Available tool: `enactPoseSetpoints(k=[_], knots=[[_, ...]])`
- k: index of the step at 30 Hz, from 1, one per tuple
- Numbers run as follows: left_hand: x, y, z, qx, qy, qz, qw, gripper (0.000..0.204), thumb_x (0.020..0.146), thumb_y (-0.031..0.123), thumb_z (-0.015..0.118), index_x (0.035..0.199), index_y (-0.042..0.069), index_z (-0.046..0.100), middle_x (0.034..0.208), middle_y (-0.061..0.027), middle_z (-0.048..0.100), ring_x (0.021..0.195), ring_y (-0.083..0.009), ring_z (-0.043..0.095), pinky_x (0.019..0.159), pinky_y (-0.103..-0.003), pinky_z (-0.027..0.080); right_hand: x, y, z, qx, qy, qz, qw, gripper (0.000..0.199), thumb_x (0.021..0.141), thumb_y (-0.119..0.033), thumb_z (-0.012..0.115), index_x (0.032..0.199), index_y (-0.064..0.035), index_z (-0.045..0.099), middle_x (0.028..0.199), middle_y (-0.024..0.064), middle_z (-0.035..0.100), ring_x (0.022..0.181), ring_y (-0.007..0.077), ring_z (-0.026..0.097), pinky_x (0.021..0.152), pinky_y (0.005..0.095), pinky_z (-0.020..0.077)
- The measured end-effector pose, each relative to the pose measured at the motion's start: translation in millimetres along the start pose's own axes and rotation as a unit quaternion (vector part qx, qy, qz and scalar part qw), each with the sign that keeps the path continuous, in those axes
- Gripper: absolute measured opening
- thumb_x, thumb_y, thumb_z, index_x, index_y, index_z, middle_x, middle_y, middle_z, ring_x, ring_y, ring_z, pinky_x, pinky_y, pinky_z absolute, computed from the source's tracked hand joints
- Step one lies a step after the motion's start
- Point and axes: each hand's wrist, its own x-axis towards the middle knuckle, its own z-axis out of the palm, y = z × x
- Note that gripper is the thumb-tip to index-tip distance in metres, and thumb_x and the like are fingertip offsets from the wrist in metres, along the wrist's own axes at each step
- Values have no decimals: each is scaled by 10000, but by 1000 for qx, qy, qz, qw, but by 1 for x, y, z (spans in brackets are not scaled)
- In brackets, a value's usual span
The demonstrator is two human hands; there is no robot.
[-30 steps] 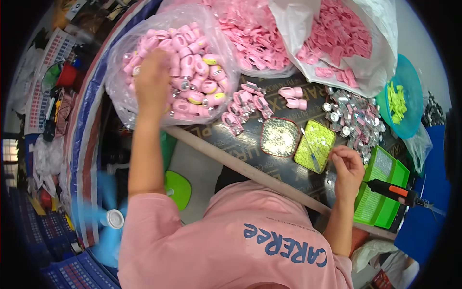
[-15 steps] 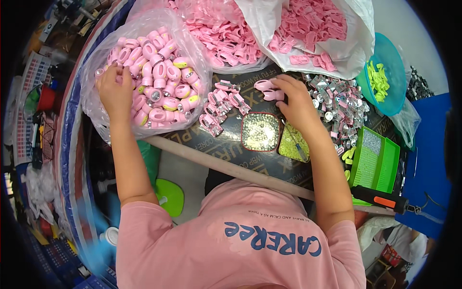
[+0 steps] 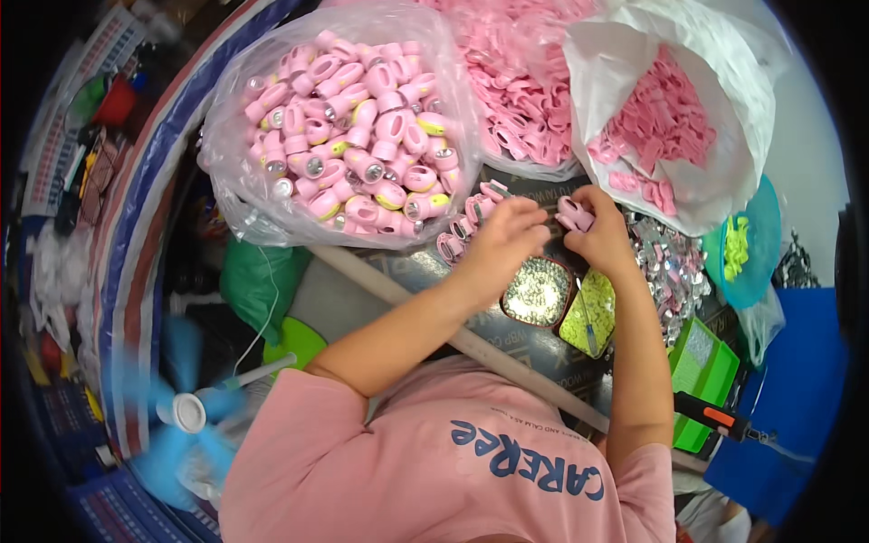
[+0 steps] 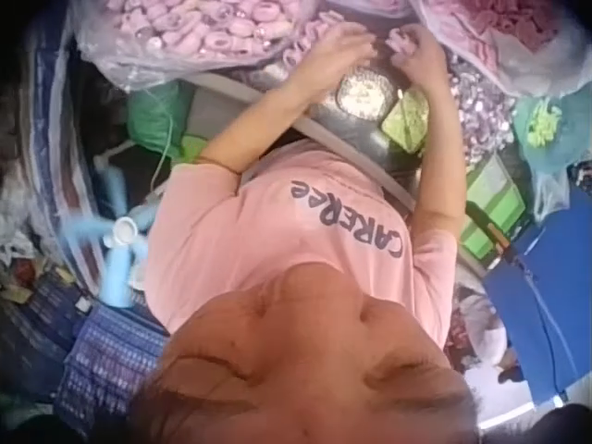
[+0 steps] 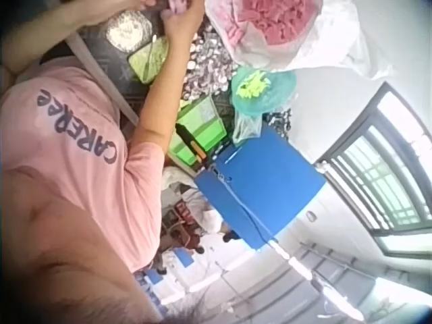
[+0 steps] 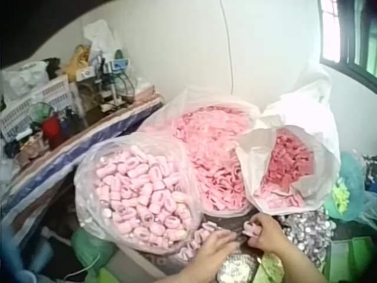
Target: Assembling small pink plastic toy components and adding decorative elements by hand.
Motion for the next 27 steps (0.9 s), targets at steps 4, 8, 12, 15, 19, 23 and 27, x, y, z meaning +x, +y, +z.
enactPoseSetpoints(k=[4,8,12,15,19,23,27], knots=[[15,-24,7,7,44,27,999,586,1008,142,615,1490,-16,323,1502,-219,438,1271,-245,536,1007,-352,467,3,-16,7,5,53,-11,999,431,679,-42,781,1090,-23,651,1014,170,695,929,330,690,851,383,542],[16,-15,18,-61,51,31,996,718,961,172,698,1529,18,288,1506,-208,428,1329,-240,475,1058,-378,435,1,-7,12,174,58,42,982,362,713,8,721,1072,-13,679,934,77,699,737,146,646,614,292,530],[-5,7,31,-210,38,89,973,691,953,33,676,1534,92,308,1248,-54,514,1050,-152,588,869,-292,531,-34,-88,28,409,30,22,912,424,816,47,712,1223,8,603,1172,92,666,991,184,682,827,270,573],[-34,63,4,-246,64,131,958,410,950,-4,646,1317,48,470,1093,-114,648,899,-176,682,778,-289,572,-70,-148,22,388,-45,-121,912,910,774,-9,835,1544,-38,351,1480,173,505,1335,266,531,1019,376,491],[-81,166,-108,191,325,419,826,256,936,28,663,1154,57,531,1012,-94,639,933,-201,665,771,-321,575,-95,-158,-12,196,-85,-214,953,534,723,-176,894,1193,-2,708,1414,228,581,1261,327,602,1030,406,486],[-95,310,-254,126,332,531,769,199,949,82,717,1094,68,582,931,-75,663,794,-163,661,659,-281,553,-109,-99,-24,225,-67,-82,969,358,742,-67,840,1083,-30,736,1245,153,702,1182,280,653,1007,389,503],[-49,384,-448,156,426,333,827,285,940,296,753,1049,84,597,867,-49,658,703,-176,640,597,-357,547,-111,-60,-35,264,28,47,963,301,830,27,758,1125,-20,721,1252,106,690,1093,167,650,881,293,539]])
